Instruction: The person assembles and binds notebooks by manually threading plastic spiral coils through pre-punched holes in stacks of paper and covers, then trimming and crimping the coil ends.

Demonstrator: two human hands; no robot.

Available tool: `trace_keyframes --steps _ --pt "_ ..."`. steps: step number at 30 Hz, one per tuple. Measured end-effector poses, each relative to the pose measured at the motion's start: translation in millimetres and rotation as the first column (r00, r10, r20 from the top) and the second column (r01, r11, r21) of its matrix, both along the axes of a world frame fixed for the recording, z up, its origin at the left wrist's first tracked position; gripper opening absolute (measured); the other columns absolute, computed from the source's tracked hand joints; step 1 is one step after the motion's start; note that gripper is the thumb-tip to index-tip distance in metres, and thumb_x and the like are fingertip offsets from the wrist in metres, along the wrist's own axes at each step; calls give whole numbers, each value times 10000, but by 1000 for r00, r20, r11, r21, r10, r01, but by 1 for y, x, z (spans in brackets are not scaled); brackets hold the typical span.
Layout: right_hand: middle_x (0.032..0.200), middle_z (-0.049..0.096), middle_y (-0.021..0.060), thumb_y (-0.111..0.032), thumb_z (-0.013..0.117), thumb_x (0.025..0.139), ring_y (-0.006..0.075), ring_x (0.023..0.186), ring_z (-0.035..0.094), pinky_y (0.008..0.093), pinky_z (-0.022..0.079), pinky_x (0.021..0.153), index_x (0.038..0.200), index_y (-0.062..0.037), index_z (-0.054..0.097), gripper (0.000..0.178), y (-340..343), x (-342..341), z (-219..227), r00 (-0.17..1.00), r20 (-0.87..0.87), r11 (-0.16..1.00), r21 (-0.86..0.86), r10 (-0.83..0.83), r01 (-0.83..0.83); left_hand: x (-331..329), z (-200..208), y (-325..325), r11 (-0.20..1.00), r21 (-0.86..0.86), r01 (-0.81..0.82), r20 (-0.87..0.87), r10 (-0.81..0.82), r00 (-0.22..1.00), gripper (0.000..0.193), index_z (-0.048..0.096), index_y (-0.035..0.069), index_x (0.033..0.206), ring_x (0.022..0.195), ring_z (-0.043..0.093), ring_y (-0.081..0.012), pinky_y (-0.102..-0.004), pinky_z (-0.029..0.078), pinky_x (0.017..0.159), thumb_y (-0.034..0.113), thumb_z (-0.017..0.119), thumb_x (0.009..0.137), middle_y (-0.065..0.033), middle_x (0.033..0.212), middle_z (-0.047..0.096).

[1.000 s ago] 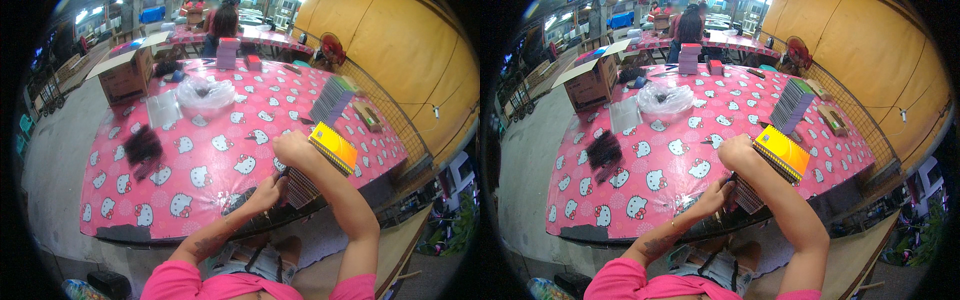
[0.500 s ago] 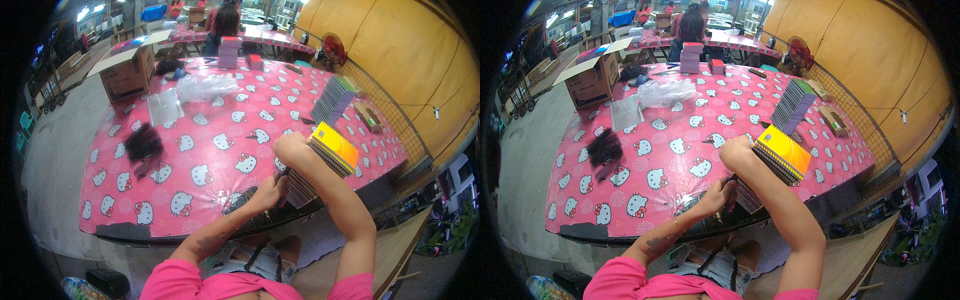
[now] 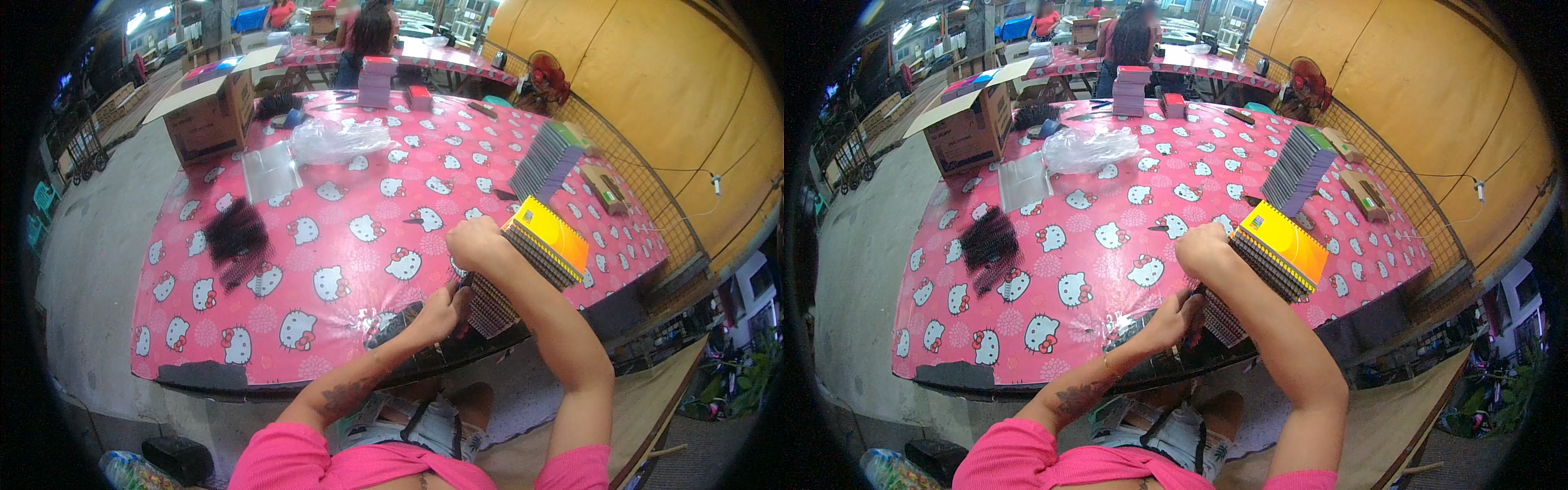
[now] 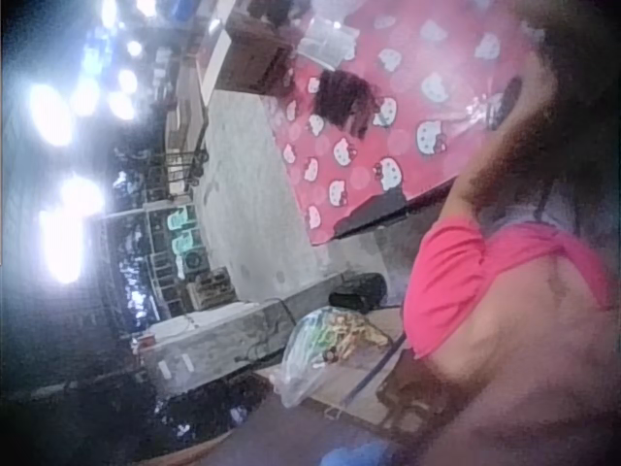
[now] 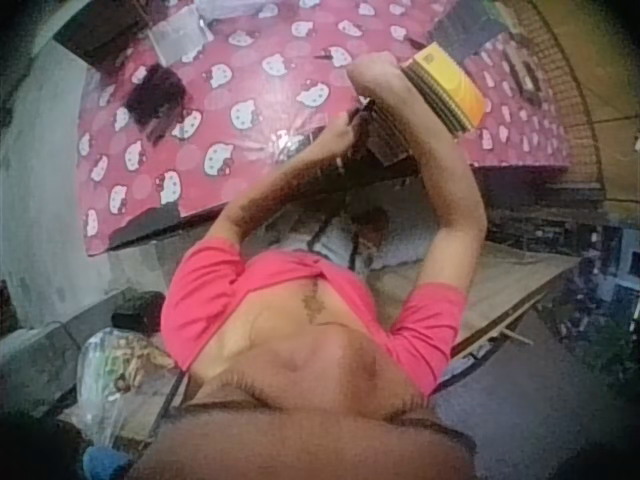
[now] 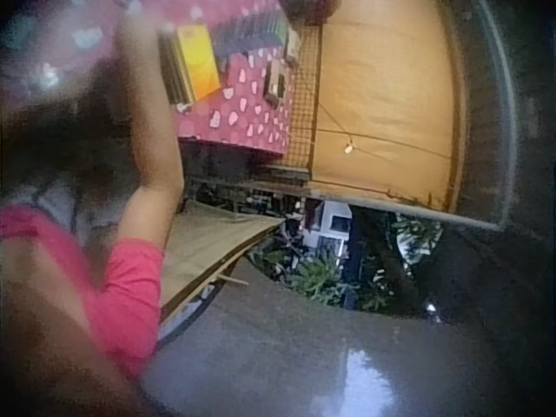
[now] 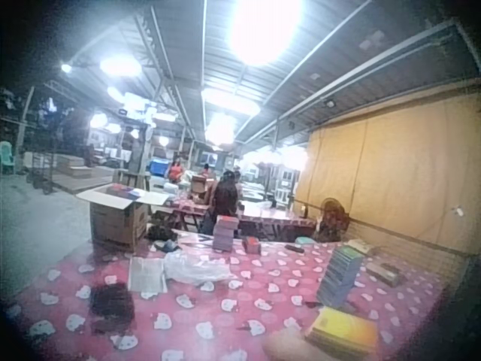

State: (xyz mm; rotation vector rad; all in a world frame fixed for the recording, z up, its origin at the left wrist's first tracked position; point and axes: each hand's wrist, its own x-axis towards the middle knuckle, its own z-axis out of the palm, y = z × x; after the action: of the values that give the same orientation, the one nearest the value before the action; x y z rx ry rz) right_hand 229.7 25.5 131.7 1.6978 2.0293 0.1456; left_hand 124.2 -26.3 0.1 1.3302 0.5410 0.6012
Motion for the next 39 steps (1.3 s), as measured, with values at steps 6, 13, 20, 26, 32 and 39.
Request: trace_keyframes --steps 6,13,20,26,32,39 --pt "1072 724 118 -153 606 848 267 999 703 398 552 814 1033 -93 741 237 1 -9 1 999 29 996 -84 -24 26 -4 -13 1 998 -64 23 -28 -25 999 391 506 -5 1171 643 664 -202 -309 509 520 346 379 1055 -94 865 642" --pt "963 736 152 -135 607 795 292 916 719 423 558 761 934 -63 752 213 0 1 -7 1000 -1 999 -38 -5 5 1 -5 2 1000 -27 -9 6 10 1000 353 512 -22 1144 590 644 -194 -326 479 492 296 388 1052 -119 816 642" --pt "962 736 154 -137 606 805 298 917 719 433 560 760 943 -63 749 212 -1 -6 -4 997 -4 994 -76 72 -72 -9 -8 -5 992 -125 31 -42 -36 998 383 511 -1 1162 712 678 -221 -318 540 563 343 385 1051 -103 882 635" --pt "1076 732 103 -154 607 860 250 993 711 402 558 791 1046 -98 748 240 0 -8 -9 999 54 995 -103 3 3 -4 -17 6 995 -95 24 -88 -32 996 399 499 2 1180 718 676 -227 -337 550 579 359 376 1052 -105 886 632" --pt "1080 731 102 -167 611 850 244 994 710 405 558 794 1038 -102 749 242 2 -7 -8 999 53 992 -128 1 6 -2 -23 4 999 20 -27 -63 28 998 362 510 3 1145 638 652 -201 -320 522 520 333 394 1051 -96 841 620" --pt "1070 732 100 -142 607 841 250 1001 706 396 555 802 1033 -105 751 243 -2 -10 -11 1000 -11 994 -108 -2 1 -9 -24 -11 999 -14 -32 -68 31 997 346 519 -1 1126 613 647 -196 -314 491 499 312 391 1053 -93 829 620"
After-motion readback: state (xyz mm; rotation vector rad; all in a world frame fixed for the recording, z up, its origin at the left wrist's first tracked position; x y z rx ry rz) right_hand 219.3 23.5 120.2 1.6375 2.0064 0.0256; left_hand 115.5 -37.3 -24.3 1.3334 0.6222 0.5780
